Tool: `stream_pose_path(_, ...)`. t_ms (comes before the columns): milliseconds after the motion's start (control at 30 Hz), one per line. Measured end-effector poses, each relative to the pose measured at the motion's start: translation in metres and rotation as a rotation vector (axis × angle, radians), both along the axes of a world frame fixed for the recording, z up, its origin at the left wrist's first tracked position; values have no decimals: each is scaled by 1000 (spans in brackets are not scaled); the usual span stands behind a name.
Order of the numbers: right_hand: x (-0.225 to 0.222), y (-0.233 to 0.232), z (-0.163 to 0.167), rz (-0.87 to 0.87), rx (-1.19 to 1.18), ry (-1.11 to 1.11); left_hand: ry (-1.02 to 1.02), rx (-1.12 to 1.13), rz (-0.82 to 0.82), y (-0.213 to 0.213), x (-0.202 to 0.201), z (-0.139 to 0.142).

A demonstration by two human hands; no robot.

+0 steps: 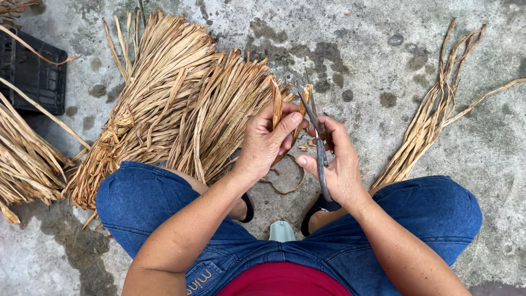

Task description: The person sits cross-legged on a concrete floor and uses shears to trim the ends of dried plant stalks. They repeatedly pick up stalks, align them, and cut the tips, placing the trimmed pieces aside.

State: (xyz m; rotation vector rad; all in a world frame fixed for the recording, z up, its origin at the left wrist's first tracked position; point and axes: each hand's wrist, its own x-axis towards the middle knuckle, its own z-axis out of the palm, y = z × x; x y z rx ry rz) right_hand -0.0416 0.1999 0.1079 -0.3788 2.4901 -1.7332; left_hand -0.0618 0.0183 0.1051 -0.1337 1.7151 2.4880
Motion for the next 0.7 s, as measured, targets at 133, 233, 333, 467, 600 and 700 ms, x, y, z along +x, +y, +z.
stream_pose_path(133, 1, -3, 2, -10, 22, 8, -5, 1, -19, 3, 3, -1)
stream_pose_path(233, 2, -5, 1, -12, 5, 27, -16, -18, -19, 4, 4, -2)
stream_pose_path(333, 4, -5, -3, -36, 13, 12, -23, 13, -30, 4, 3, -2)
stream_pose_path(467, 8, -6, -12, -62, -145, -147, -11, -28, -44, 6, 3, -3)
stream_pose_path(600, 9, -8, -19, -51, -277, -115, 7, -101, -64, 4, 6, -3)
stream_pose_path(700, 9, -8, -19, -65, -299, -131, -1, -88, -71, 3, 5, -4)
